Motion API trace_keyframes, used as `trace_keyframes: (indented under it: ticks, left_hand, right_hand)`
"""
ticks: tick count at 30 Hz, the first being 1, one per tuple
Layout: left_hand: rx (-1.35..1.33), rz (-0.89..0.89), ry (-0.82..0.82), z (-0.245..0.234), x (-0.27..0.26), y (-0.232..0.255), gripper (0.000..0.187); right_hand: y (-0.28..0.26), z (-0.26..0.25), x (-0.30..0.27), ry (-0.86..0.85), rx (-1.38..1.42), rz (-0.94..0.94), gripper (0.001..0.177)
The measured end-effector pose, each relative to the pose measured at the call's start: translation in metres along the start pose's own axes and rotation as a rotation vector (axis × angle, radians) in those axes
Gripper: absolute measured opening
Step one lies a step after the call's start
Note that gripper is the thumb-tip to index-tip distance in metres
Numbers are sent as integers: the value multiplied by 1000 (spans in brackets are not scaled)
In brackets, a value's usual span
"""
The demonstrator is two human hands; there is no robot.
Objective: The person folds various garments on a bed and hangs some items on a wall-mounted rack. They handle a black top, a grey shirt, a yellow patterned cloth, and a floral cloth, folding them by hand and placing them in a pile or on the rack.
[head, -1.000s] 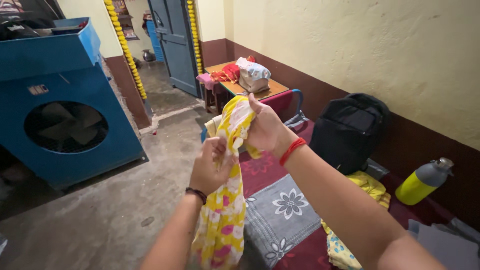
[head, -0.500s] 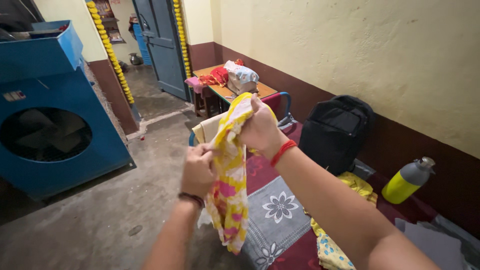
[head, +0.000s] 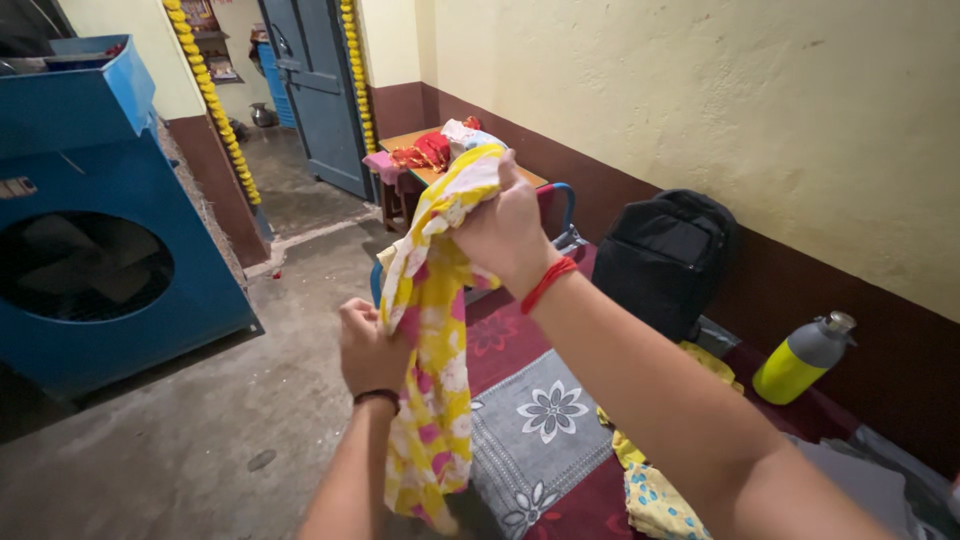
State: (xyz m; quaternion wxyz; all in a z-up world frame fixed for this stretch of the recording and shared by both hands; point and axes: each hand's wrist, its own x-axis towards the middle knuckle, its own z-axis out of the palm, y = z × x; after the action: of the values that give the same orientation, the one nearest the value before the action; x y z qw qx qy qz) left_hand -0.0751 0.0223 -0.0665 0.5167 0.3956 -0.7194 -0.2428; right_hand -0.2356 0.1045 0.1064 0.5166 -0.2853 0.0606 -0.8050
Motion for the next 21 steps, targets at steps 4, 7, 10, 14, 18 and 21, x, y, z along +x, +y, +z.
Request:
trace_keyframes:
  ticks: [4, 7, 10, 14, 18, 21]
  left_hand:
    - [-12, 151, -5, -2, 2, -18, 49]
    - [315, 712, -184, 4, -1, -25, 36]
    - [-368, 342, -423, 16, -3, -22, 19]
    - [-641, 39, -98, 29, 23, 1, 30]
    - [-871, 20, -434, 11, 78, 18, 55]
    - [-938, -177, -857, 7, 97, 24, 70]
  right_hand:
    - [-11, 10, -4, 58, -25, 31, 66]
    - [-14, 11, 0, 110, -73, 47, 66]
    - [-21, 10, 8, 53, -117, 97, 64]
    - [-39, 8, 10, 122, -284, 243, 65]
    - [-63, 11, 8, 122, -429, 304, 61]
    - [-77, 10, 3, 201, -425, 347, 56]
